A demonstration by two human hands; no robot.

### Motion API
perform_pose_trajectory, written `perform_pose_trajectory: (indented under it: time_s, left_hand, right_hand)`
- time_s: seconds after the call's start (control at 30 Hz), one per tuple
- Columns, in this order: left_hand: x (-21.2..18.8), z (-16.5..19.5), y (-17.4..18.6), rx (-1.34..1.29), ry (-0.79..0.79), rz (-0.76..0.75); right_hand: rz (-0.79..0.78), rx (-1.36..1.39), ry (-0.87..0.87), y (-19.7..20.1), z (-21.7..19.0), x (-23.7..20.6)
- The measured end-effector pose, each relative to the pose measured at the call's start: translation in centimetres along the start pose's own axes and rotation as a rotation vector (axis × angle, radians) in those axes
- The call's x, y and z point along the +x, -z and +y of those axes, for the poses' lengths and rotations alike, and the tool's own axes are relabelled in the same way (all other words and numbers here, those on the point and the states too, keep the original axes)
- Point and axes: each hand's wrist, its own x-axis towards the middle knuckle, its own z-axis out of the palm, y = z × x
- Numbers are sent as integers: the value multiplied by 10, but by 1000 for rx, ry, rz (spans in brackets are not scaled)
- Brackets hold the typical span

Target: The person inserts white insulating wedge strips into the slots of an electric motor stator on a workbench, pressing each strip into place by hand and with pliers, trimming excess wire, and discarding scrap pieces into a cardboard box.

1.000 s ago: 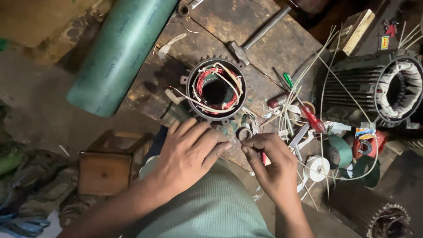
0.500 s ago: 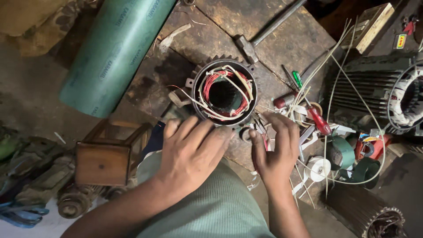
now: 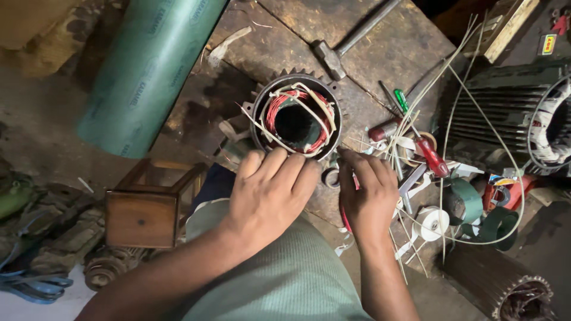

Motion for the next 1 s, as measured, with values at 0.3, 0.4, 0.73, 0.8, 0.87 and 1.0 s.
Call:
perform_pose_trajectory:
  time_s: [0.3,0.4,0.73,0.8,0.87,1.0]
  left_hand:
    - [5,5,-14,-9,-7,16]
    - [6,3,-16,-91,29,32]
    - [14,3,-17,-102,2,19]
    - [15,6,-18,-107,-1,22]
    - [15,9,-18,-100,-4,26]
    - [16,10,-17,-82,0,34]
  right_hand:
    - [8,-32,47,5,3,4]
    - [6,-19,43,6,3,5]
    - [-139,363,-95,2,36,16]
    - [-196,395,-175,-1,41,17]
    - [-192,382,-163,4,40,14]
    - [-90,38,43,38,22,3]
